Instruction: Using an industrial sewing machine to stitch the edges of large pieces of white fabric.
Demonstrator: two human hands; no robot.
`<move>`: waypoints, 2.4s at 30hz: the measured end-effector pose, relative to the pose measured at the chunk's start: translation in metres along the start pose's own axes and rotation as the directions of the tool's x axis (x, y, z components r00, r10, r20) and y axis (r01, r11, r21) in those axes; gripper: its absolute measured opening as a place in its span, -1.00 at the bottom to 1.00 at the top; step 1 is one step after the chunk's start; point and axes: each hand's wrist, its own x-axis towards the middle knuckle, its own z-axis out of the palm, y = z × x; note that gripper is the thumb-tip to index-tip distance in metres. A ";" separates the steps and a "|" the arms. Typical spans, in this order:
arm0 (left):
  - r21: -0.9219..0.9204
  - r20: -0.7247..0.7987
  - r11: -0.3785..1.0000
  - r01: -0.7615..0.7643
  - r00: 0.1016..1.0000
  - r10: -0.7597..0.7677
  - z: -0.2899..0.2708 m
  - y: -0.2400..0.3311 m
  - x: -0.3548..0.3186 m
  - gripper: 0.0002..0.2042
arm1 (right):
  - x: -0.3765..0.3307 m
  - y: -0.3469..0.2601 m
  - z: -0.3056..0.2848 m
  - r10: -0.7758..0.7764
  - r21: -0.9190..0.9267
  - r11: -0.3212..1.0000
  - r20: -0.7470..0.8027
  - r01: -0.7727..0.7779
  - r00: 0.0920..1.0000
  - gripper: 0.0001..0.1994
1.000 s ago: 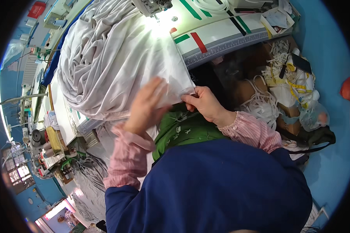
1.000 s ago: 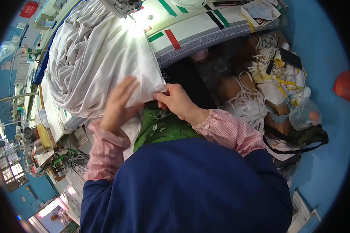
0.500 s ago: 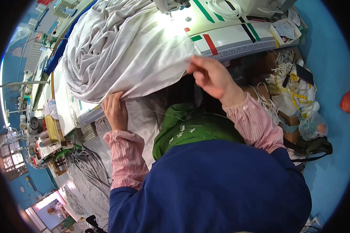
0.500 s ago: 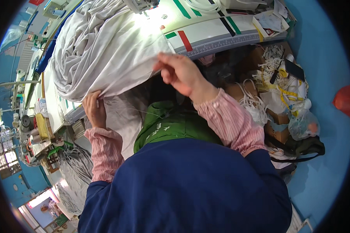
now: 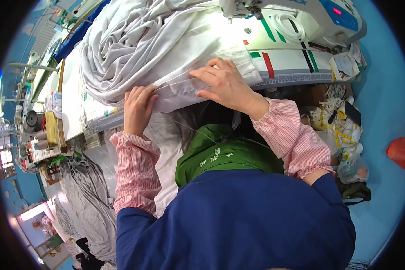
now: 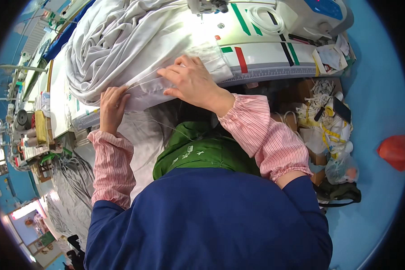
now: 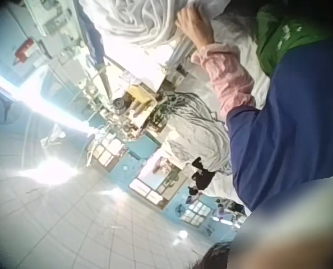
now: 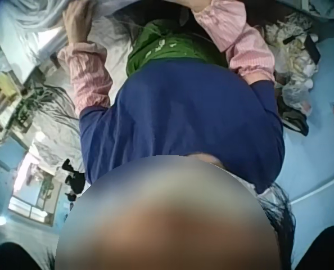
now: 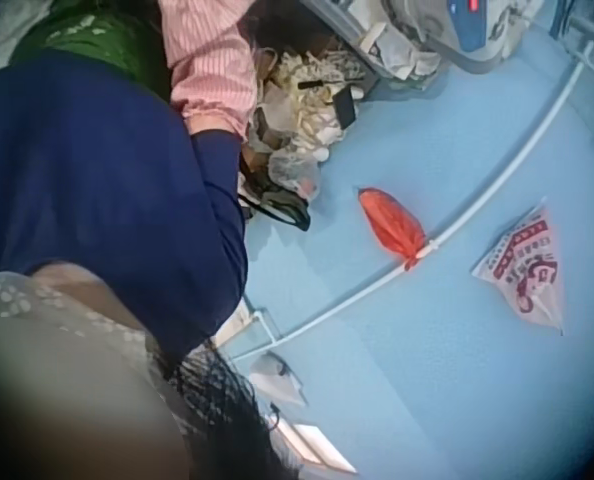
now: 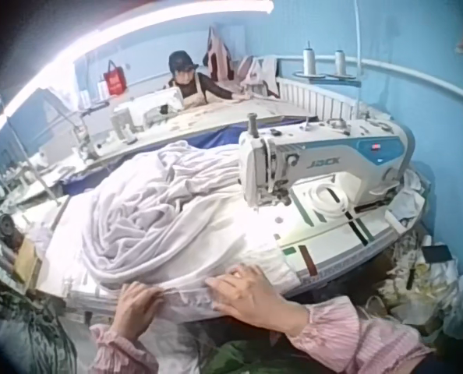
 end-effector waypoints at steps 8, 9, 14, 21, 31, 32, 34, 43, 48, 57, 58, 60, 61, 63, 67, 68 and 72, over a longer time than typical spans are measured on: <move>-0.050 0.077 0.998 0.033 0.997 -0.029 -0.027 -0.018 -0.020 -0.77 | 0.024 0.010 -0.003 -0.114 0.156 0.984 0.186 0.086 0.976 -0.85; -0.052 0.072 0.998 0.038 0.997 -0.034 -0.028 -0.019 -0.020 -0.77 | 0.027 0.012 -0.003 -0.118 0.155 0.984 0.191 0.089 0.974 -0.85; -0.083 0.127 0.996 0.017 0.992 -0.006 -0.032 -0.023 -0.020 -0.78 | 0.040 0.019 0.000 -0.266 0.227 0.951 0.267 0.208 0.926 -0.89; -0.034 0.123 0.997 0.064 0.991 -0.059 -0.042 -0.041 -0.034 -0.78 | 0.040 0.029 0.004 -0.299 0.223 0.942 0.217 0.251 0.929 -0.88; 0.029 0.092 0.994 0.107 0.990 -0.109 -0.051 -0.053 -0.043 -0.76 | 0.030 0.044 -0.013 -0.263 0.273 0.949 0.400 0.160 0.878 -0.84; 0.033 0.090 0.993 0.113 0.989 -0.116 -0.052 -0.056 -0.043 -0.76 | 0.025 0.046 -0.014 -0.257 0.242 0.954 0.358 0.176 0.898 -0.84; 0.025 0.100 0.991 0.129 0.986 -0.131 -0.050 -0.060 -0.042 -0.76 | 0.017 0.047 -0.019 -0.249 0.204 0.961 0.336 0.189 0.908 -0.84; -0.056 0.134 0.986 0.155 0.980 -0.146 -0.050 -0.057 -0.033 -0.77 | 0.006 0.044 -0.056 -0.188 0.166 0.975 0.241 0.150 0.952 -0.82; -0.169 0.088 0.974 0.152 0.986 -0.139 -0.052 -0.053 -0.018 -0.86 | -0.004 0.037 -0.080 -0.129 0.208 0.974 0.163 0.094 0.978 -0.84; -0.196 0.068 0.973 0.125 0.991 -0.114 -0.067 -0.050 -0.001 -0.87 | -0.024 0.037 -0.108 -0.003 0.160 0.987 0.117 -0.016 0.993 -0.87; -0.191 0.053 0.976 0.102 0.994 -0.094 -0.069 -0.051 0.000 -0.86 | -0.024 0.036 -0.112 -0.020 0.119 0.993 0.109 0.007 0.994 -0.86; -0.182 0.070 0.982 0.056 0.997 -0.044 -0.075 -0.052 0.003 -0.84 | -0.024 0.034 -0.118 -0.031 0.070 0.997 0.099 0.024 0.995 -0.84; -0.186 0.070 0.981 0.047 0.997 -0.035 -0.076 -0.053 0.003 -0.84 | -0.024 0.034 -0.120 -0.049 0.042 0.998 0.075 0.046 0.996 -0.82; -0.191 0.064 0.979 0.066 0.996 -0.055 -0.077 -0.053 0.005 -0.85 | -0.026 0.033 -0.122 -0.063 0.006 0.998 0.050 0.063 0.997 -0.80; -0.187 0.070 0.979 0.081 0.995 -0.069 -0.078 -0.054 0.006 -0.87 | -0.032 0.033 -0.123 -0.058 -0.005 0.998 -0.017 0.058 0.998 -0.77; -0.187 0.071 0.979 0.078 0.995 -0.065 -0.079 -0.054 0.006 -0.87 | -0.033 0.033 -0.123 -0.064 -0.009 0.998 -0.031 0.063 0.997 -0.77; -0.183 0.074 0.980 0.079 0.995 -0.066 -0.080 -0.053 0.008 -0.87 | -0.035 0.032 -0.124 -0.075 -0.021 0.997 -0.046 0.074 0.996 -0.75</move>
